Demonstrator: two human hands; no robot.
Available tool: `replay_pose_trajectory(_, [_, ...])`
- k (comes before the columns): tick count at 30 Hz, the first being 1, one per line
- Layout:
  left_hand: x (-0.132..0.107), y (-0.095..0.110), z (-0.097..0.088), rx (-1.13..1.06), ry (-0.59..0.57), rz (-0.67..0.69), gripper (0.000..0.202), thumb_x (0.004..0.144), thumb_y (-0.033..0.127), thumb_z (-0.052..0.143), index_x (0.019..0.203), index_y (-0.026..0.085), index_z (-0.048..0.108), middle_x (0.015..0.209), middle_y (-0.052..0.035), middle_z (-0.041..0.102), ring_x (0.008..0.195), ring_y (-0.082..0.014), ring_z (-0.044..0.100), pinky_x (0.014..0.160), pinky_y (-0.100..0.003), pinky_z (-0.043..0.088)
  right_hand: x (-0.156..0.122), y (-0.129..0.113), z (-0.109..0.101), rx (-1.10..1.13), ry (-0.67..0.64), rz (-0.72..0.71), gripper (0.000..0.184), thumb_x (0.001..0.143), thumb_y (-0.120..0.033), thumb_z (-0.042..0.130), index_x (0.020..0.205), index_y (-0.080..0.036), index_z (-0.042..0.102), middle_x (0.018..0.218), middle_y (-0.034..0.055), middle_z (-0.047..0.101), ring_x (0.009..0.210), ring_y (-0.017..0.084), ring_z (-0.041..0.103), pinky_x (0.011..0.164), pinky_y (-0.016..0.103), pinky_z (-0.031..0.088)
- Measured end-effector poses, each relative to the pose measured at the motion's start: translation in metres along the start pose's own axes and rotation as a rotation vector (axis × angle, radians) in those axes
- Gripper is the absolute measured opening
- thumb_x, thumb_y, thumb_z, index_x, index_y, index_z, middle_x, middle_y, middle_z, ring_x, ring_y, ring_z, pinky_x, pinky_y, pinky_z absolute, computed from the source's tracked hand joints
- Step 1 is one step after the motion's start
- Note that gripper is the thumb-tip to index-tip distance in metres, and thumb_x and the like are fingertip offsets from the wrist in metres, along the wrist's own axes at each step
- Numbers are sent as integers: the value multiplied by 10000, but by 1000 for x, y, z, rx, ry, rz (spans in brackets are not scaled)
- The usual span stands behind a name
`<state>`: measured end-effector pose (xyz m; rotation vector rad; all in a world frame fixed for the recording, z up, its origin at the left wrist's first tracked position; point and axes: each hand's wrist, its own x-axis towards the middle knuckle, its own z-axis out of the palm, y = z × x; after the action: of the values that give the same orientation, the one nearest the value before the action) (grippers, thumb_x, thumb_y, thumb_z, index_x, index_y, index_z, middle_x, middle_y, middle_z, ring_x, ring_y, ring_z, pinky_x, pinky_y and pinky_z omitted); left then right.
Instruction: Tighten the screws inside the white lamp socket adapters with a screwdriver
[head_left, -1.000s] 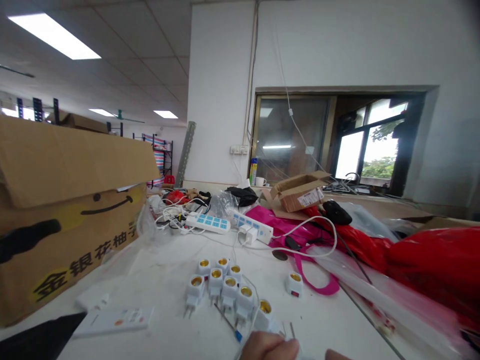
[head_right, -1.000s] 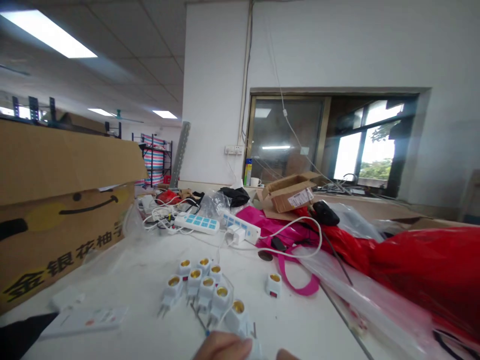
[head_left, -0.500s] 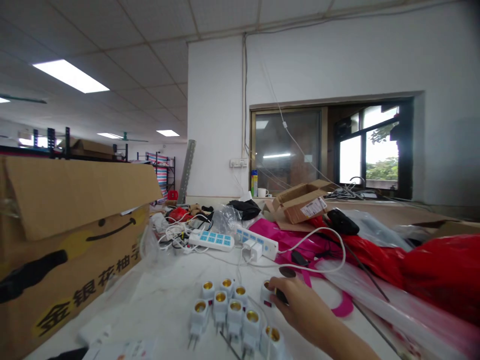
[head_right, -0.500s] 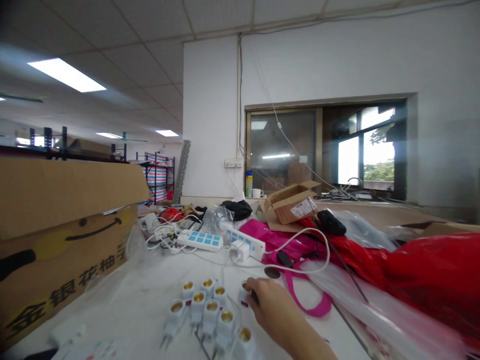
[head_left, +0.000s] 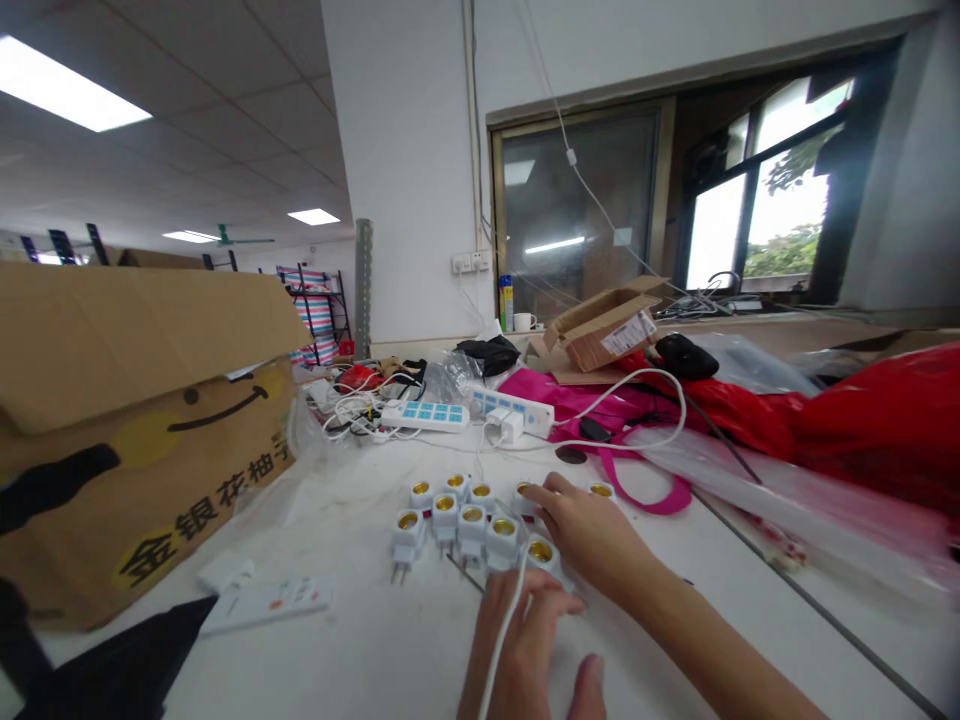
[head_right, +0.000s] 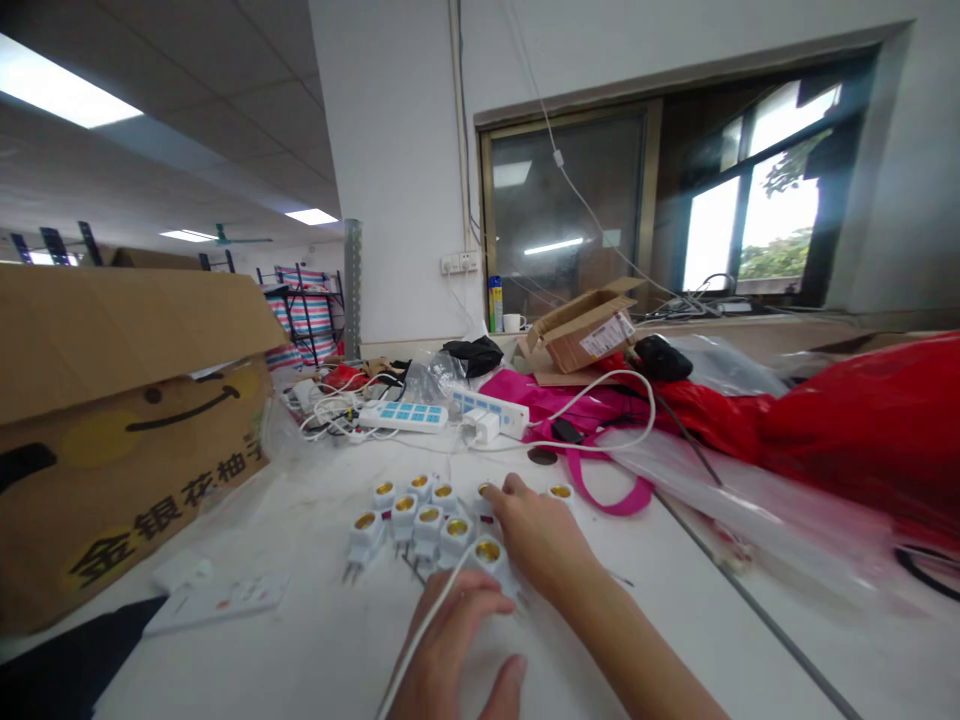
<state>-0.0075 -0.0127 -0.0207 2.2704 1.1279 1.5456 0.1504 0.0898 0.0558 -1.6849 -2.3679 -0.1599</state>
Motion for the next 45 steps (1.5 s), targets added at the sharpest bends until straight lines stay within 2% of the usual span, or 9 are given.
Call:
replay_pose_trajectory(3, [3, 6, -1, -16, 87, -86, 442, 905, 126, 629, 1320, 275, 625, 1443, -128, 634, 1372, -324, 604, 1144, -490, 546, -4, 0, 1, 3, -5, -5, 438, 1087, -210, 517, 1501, -307, 622, 1275, 110, 721, 987, 301, 798, 683, 337, 442])
replay_pose_trajectory(7, [20, 14, -9, -128, 16, -113, 529, 931, 151, 642, 1425, 307, 535, 1365, -99, 671, 1210, -283, 676, 1042, -460, 607, -8, 0, 0, 4, -8, -8, 430, 1069, -190, 525, 1479, -270, 628, 1284, 122, 707, 960, 294, 791, 669, 341, 436])
replay_pose_trajectory(11, [58, 19, -28, -123, -34, 15, 294, 988, 186, 629, 1266, 282, 633, 1405, -100, 631, 1375, -298, 587, 1176, -505, 521, -11, -2, 1, 20, -25, -11, 380, 1033, -157, 559, 1385, -255, 663, 1220, 106, 714, 949, 257, 782, 661, 313, 428])
replay_pose_trajectory(15, [102, 18, -48, -74, -24, 56, 475, 979, 175, 649, 1434, 269, 551, 1381, -96, 644, 1271, -277, 644, 1073, -447, 581, -11, -4, 2, 27, -12, 12, 363, 1090, -244, 520, 1440, -239, 615, 1227, 121, 724, 938, 257, 782, 681, 316, 427])
replay_pose_trajectory(22, [174, -22, -79, 31, 37, 161, 595, 1016, 234, 654, 1577, 227, 457, 1556, -145, 573, 1341, -302, 640, 1100, -463, 567, -12, -3, 5, 35, 6, 21, 385, 1114, -306, 483, 1471, -251, 617, 1248, 115, 728, 958, 280, 784, 691, 339, 443])
replay_pose_trajectory(26, [201, -59, -106, -17, 181, 8, 772, 984, 301, 703, 1665, 232, 347, 1676, -195, 481, 1414, -329, 618, 1053, -445, 610, -12, -1, 7, 46, 6, 19, 414, 1109, -277, 470, 1495, -260, 621, 1282, 119, 735, 973, 297, 793, 698, 357, 469])
replay_pose_trajectory(32, [187, -110, -145, -16, 319, -136, 762, 963, 407, 710, 1632, 198, 408, 1677, -216, 493, 1466, -347, 592, 1214, -562, 505, -9, 0, 9, 63, -7, 14, 506, 1075, -165, 463, 1547, -289, 596, 1308, 113, 754, 979, 311, 809, 729, 375, 520])
replay_pose_trajectory(37, [155, -146, -157, -19, 352, -230, 602, 936, 486, 692, 1439, 167, 607, 1542, -216, 638, 1418, -359, 640, 1244, -599, 473, -9, -1, 12, 86, -49, 15, 618, 1046, -113, 450, 1628, -306, 528, 1362, 119, 759, 1030, 314, 809, 798, 392, 572])
replay_pose_trajectory(45, [109, -166, -155, 304, 175, -239, 492, 1003, 518, 578, 1283, 161, 771, 1573, -191, 623, 1418, -362, 648, 1212, -562, 529, -4, 3, 20, 142, -72, 36, 626, 1083, -171, 373, 1687, -321, 445, 1531, 121, 700, 1196, 340, 781, 944, 459, 610])
